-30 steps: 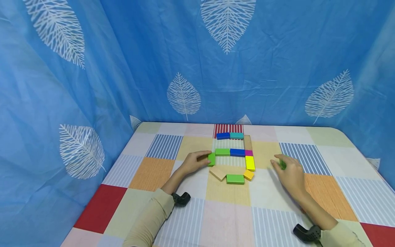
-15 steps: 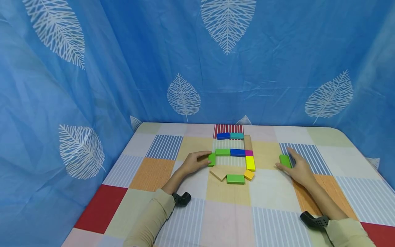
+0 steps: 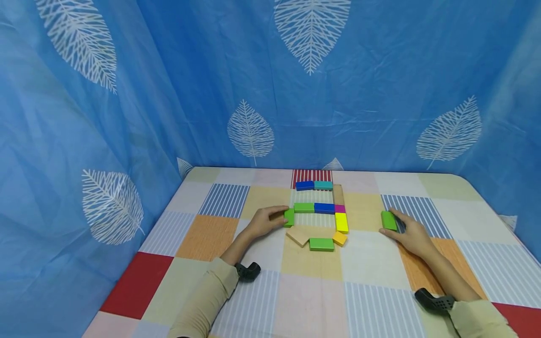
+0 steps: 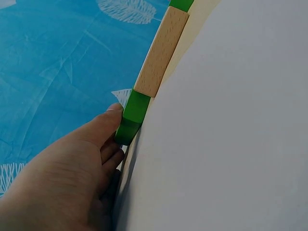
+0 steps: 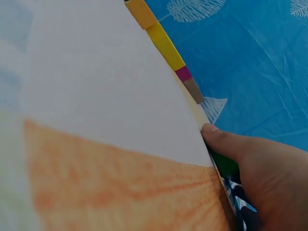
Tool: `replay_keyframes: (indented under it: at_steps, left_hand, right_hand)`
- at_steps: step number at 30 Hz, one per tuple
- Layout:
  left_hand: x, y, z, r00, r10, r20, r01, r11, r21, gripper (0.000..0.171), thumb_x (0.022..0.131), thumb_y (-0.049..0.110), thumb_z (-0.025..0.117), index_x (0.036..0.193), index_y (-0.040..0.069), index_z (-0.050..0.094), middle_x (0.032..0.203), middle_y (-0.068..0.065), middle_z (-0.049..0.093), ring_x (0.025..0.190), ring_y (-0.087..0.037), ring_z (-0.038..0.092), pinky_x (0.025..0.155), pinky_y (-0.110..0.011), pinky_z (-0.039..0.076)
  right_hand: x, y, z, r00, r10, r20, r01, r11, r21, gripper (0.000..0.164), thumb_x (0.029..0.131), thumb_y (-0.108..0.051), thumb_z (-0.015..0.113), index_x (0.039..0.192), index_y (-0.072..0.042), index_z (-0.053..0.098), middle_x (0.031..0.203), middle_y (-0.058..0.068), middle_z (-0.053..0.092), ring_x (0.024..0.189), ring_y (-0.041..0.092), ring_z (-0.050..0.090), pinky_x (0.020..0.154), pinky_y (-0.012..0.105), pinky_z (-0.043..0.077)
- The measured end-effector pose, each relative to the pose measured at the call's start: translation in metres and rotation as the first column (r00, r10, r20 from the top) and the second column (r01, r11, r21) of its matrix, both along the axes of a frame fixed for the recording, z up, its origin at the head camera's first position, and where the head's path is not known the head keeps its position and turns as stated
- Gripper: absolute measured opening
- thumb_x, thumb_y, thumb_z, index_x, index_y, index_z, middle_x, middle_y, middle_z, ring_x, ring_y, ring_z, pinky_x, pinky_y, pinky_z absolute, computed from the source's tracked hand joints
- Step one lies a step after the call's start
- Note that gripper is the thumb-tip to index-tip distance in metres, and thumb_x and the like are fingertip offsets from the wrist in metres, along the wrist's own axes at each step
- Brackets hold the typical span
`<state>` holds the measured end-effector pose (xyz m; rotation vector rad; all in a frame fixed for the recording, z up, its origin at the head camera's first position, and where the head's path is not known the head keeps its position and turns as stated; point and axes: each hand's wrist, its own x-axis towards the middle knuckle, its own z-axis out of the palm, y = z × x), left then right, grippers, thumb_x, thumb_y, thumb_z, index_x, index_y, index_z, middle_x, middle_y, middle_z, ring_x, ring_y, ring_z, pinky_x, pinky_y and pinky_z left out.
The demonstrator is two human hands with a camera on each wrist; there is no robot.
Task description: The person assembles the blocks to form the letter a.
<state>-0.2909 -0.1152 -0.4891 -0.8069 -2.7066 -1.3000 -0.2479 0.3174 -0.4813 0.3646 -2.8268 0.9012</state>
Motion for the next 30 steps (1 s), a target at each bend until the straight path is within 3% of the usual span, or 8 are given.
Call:
replay_keyframes:
  at_steps: [6, 8, 13, 17, 20, 24, 28, 30]
  left_hand:
    - [0.001, 0.0, 0.0, 1.0, -0.005, 0.005, 0.005, 1.0, 0.005, 0.044, 0.087, 0.028, 0.065, 0.126, 0.011, 0.058, 0.127, -0.003, 0.056, 0.121, -0.019, 0.047, 0.1, -0.032, 0.038]
    - [0.0, 0.0, 0.0, 1.0, -0.004, -0.001, 0.004, 1.0, 0.006, 0.043, 0.087, 0.028, 0.065, 0.126, 0.011, 0.058, 0.127, -0.003, 0.056, 0.121, -0.02, 0.047, 0.1, -0.032, 0.038]
    - [0.001, 0.001, 0.001, 1.0, 0.0, -0.003, 0.0, 1.0, 0.011, 0.043, 0.087, 0.028, 0.065, 0.126, 0.012, 0.058, 0.127, -0.003, 0.056, 0.121, -0.02, 0.048, 0.1, -0.033, 0.038]
    - [0.001, 0.001, 0.001, 1.0, 0.005, 0.004, -0.005, 1.0, 0.007, 0.043, 0.087, 0.028, 0.066, 0.126, 0.011, 0.059, 0.126, -0.003, 0.057, 0.121, -0.02, 0.048, 0.1, -0.033, 0.038]
    - [0.001, 0.002, 0.0, 1.0, 0.012, 0.008, -0.012, 1.0, 0.004, 0.043, 0.086, 0.027, 0.066, 0.125, 0.012, 0.059, 0.126, -0.003, 0.057, 0.121, -0.02, 0.048, 0.101, -0.033, 0.037]
    - [0.001, 0.002, -0.002, 1.0, 0.018, 0.016, -0.018, 1.0, -0.002, 0.043, 0.086, 0.027, 0.067, 0.125, 0.013, 0.059, 0.127, -0.002, 0.056, 0.121, -0.018, 0.047, 0.101, -0.031, 0.037]
    - [0.001, 0.002, -0.002, 1.0, 0.018, 0.006, -0.018, 1.0, -0.003, 0.043, 0.086, 0.028, 0.067, 0.125, 0.013, 0.059, 0.126, -0.002, 0.057, 0.121, -0.018, 0.047, 0.101, -0.031, 0.037]
    - [0.001, 0.002, -0.002, 1.0, 0.017, -0.003, -0.017, 1.0, -0.003, 0.043, 0.086, 0.028, 0.067, 0.126, 0.013, 0.059, 0.126, -0.002, 0.057, 0.121, -0.018, 0.047, 0.101, -0.032, 0.037]
  right_hand:
    - [0.012, -0.017, -0.001, 0.991, 0.13, -0.013, -0.131, 0.988, -0.08, 0.079, 0.076, -0.031, 0.077, 0.14, -0.005, 0.039, 0.132, 0.031, 0.042, 0.114, 0.049, 0.041, 0.083, 0.059, 0.039]
    - [0.018, -0.024, -0.001, 0.978, 0.209, 0.019, -0.206, 0.972, -0.111, 0.08, 0.075, -0.031, 0.077, 0.141, -0.01, 0.039, 0.135, 0.026, 0.041, 0.119, 0.046, 0.038, 0.09, 0.059, 0.036]
    - [0.032, -0.038, 0.001, 0.938, 0.334, 0.09, -0.321, 0.938, -0.134, 0.077, 0.074, -0.035, 0.077, 0.14, -0.021, 0.041, 0.14, 0.006, 0.042, 0.128, 0.023, 0.036, 0.1, 0.033, 0.034]
    - [0.038, -0.042, 0.001, 0.913, 0.391, 0.12, -0.37, 0.914, -0.166, 0.075, 0.075, -0.034, 0.076, 0.14, -0.021, 0.041, 0.142, 0.004, 0.041, 0.13, 0.022, 0.032, 0.099, 0.049, 0.033]
    - [0.04, -0.042, 0.0, 0.91, 0.39, 0.141, -0.363, 0.914, -0.182, 0.076, 0.075, -0.034, 0.076, 0.141, -0.021, 0.04, 0.143, 0.006, 0.039, 0.131, 0.036, 0.029, 0.094, 0.065, 0.029]
    - [0.046, -0.041, -0.001, 0.93, 0.338, 0.143, -0.318, 0.937, -0.143, 0.079, 0.075, -0.038, 0.075, 0.142, -0.022, 0.038, 0.142, 0.011, 0.039, 0.127, 0.042, 0.033, 0.09, 0.066, 0.032]
    - [0.054, -0.042, -0.003, 0.954, 0.289, 0.083, -0.283, 0.956, -0.077, 0.076, 0.076, -0.038, 0.074, 0.142, -0.018, 0.039, 0.14, 0.013, 0.041, 0.123, 0.04, 0.039, 0.091, 0.059, 0.037]
    - [0.056, -0.042, -0.005, 0.961, 0.275, 0.039, -0.272, 0.961, -0.058, 0.073, 0.077, -0.036, 0.073, 0.14, -0.016, 0.042, 0.139, 0.013, 0.043, 0.123, 0.04, 0.04, 0.097, 0.043, 0.038]
